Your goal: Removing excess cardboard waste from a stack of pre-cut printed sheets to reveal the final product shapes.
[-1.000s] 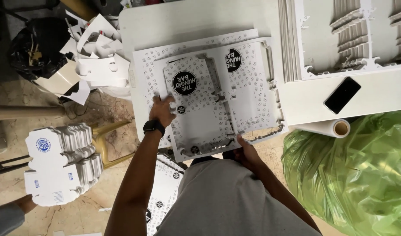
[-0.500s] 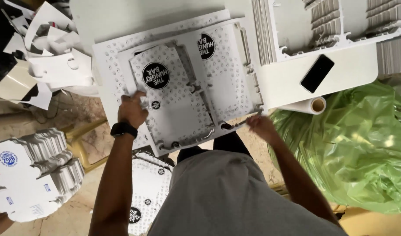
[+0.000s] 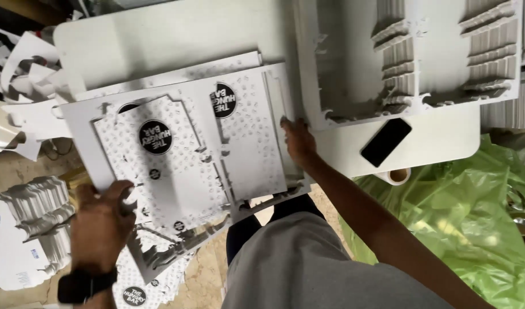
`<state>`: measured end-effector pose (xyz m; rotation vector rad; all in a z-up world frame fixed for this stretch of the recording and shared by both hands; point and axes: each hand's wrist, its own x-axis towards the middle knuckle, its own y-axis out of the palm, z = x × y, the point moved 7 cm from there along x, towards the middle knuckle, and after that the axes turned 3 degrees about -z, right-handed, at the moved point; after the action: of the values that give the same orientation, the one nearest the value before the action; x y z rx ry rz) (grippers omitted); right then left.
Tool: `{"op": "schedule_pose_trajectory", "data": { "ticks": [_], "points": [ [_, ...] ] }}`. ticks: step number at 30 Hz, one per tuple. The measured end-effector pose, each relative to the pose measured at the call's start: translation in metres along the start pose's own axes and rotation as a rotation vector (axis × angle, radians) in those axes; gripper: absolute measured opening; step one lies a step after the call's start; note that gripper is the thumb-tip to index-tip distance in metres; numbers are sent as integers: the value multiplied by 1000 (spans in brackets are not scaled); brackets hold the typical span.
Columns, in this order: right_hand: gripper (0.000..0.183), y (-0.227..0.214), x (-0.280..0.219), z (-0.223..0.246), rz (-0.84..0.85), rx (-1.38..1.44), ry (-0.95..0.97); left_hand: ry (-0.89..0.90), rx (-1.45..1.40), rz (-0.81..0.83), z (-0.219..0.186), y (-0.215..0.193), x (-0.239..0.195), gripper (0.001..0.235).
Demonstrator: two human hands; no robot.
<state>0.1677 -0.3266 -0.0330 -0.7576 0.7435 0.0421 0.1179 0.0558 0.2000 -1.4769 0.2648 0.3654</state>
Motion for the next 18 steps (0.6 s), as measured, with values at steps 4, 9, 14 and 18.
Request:
{"op": "schedule_pose_trajectory", "data": {
  "ticks": [4,9,14,18],
  "points": [
    [69,-8,-18,-1,183,442,173,-145,141,125,-41,-43,-40,47],
    [52,6,-7,-50,216,2,-530,-169,251,130,-54,-52,-75,61],
    [61,-26,-49,-37,265,-62,-477,-160,250,96,-67,-61,-103,58],
    [68,-66,-80,-40,164,-68,-555,-87,136,7,-83,-67,-130,57]
  ]
}}
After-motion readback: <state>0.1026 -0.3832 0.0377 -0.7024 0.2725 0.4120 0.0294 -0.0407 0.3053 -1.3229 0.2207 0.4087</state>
